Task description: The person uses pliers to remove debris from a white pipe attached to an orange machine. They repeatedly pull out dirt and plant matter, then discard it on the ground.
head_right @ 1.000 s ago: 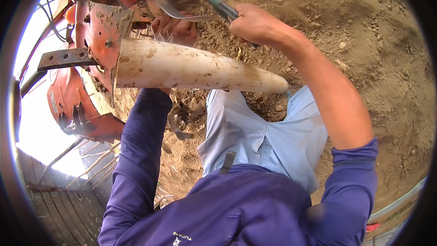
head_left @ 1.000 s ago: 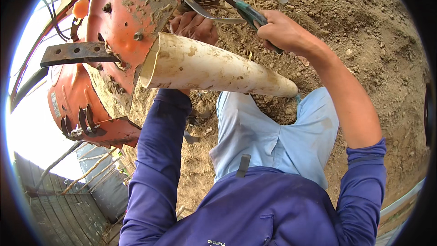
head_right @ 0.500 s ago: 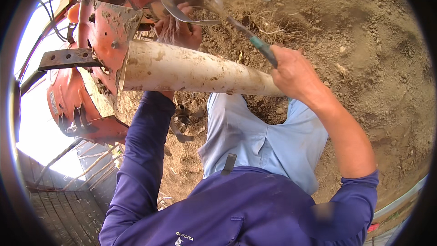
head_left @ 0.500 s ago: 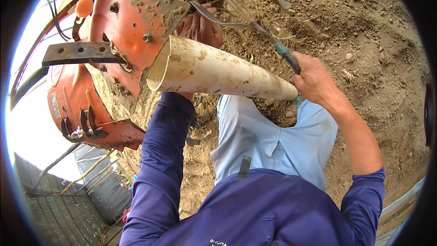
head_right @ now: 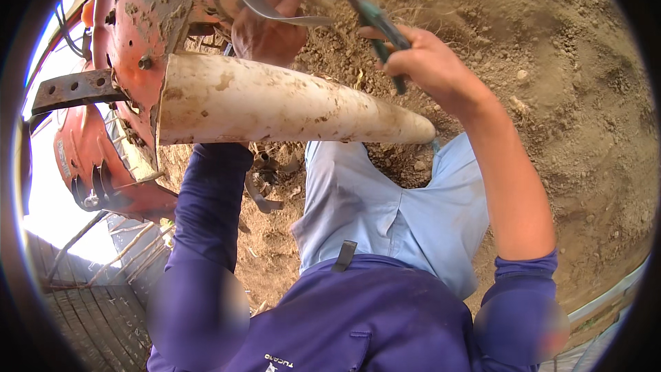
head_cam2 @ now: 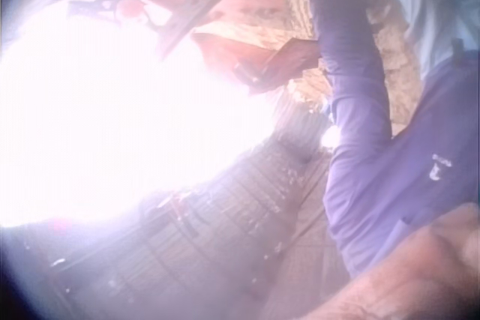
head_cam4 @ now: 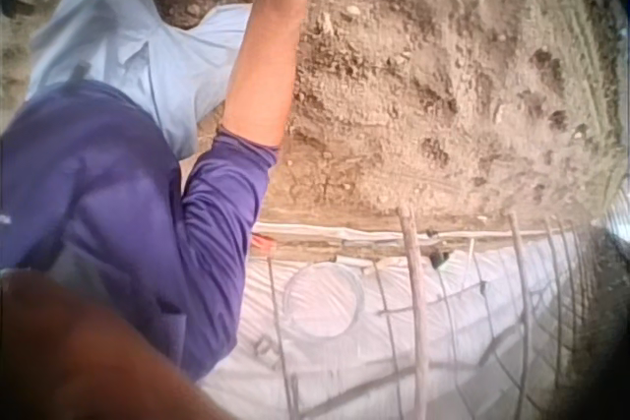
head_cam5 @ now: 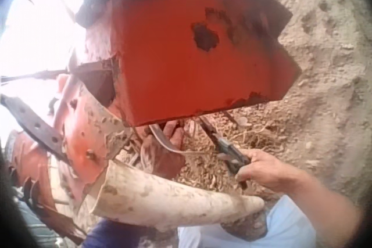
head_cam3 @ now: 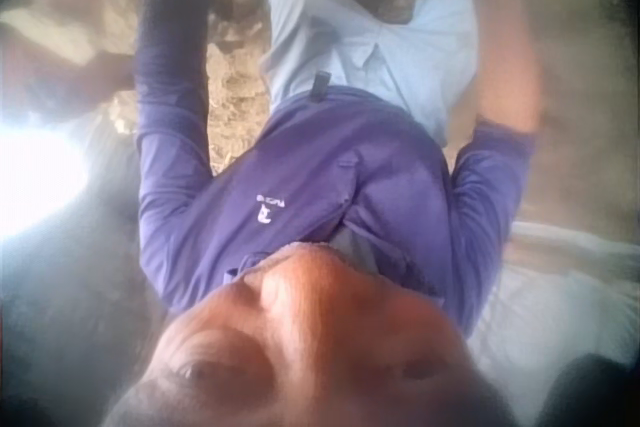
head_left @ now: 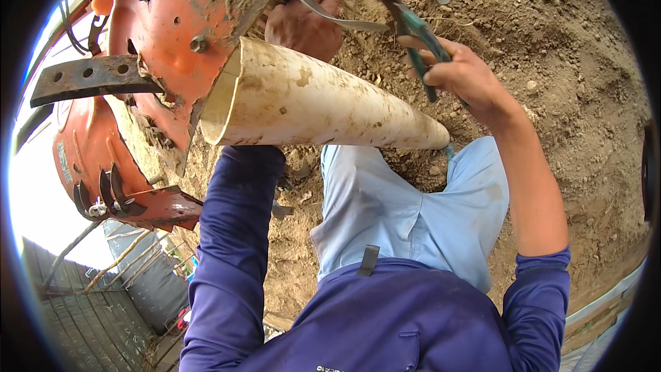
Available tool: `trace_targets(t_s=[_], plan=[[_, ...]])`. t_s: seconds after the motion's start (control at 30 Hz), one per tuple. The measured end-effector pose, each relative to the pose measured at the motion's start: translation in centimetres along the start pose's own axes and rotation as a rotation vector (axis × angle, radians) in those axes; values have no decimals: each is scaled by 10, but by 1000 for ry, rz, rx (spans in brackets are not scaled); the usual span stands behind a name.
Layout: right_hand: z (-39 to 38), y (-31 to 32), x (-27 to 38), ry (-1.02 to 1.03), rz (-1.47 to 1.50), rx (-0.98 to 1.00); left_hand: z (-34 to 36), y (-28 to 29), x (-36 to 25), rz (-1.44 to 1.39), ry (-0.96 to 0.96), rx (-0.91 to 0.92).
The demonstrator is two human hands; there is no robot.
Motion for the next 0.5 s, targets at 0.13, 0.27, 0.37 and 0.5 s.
trace_targets(t_s=[0.13,0.27,0.37,0.5], plan=[[30,-18,10,1,286,222,-1,11,-4,-16,-36,-131],[49,-25,31,90,439,407,2,1,0,20,-11,-53],[57,-24,31,95,498,435,2,-3,0,-3,-42,-8],[61,-13,17,47,317,196,0,-4,0,13,1,-57]])
Point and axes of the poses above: each hand's wrist, its own z-axis towards the middle knuckle, its own y-axis out of the back of the hand, x = y × z, the point moved 9 cm from there along z, towards the middle knuckle, and after that the axes turned 9 degrees about x, right-handed, at the moved point
